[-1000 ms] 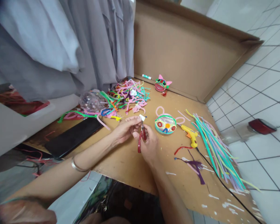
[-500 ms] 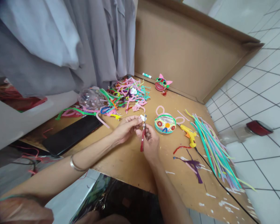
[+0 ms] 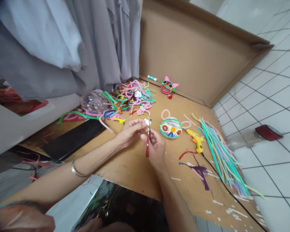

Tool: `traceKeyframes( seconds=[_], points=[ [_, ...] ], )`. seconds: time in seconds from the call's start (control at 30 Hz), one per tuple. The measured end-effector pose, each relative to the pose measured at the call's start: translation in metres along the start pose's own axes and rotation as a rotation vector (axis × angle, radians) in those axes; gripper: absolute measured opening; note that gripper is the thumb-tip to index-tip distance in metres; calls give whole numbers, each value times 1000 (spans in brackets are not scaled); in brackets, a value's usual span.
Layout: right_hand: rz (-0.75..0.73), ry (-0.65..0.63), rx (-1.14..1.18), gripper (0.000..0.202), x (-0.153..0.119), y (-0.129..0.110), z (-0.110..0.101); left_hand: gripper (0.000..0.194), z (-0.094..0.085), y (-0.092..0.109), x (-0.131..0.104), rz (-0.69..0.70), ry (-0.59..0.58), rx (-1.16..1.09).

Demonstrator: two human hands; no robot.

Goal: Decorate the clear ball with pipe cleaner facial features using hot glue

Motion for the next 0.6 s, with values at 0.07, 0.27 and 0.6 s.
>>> traceKeyframes(
  seconds=[0.07, 0.27, 0.6],
  points=[
    [-3, -3, 6, 38, 0, 0, 0, 18, -1, 0, 0, -2, 10, 5],
    [-1, -29, 30, 37, 0, 2, -1, 16, -2, 1, 0, 6, 15, 21],
    [18, -48, 22, 37, 0, -1, 1, 15, -5, 5, 1, 44, 3, 47]
  ],
)
Point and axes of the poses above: each hand's wrist, its own x-axis towards the middle knuckle, its own z-axis out of the palm, y = z × x, the point moved 4 cm from there along x, towards the middle knuckle, and after that the axes turned 9 degrees about -y, right-handed, at the moved point
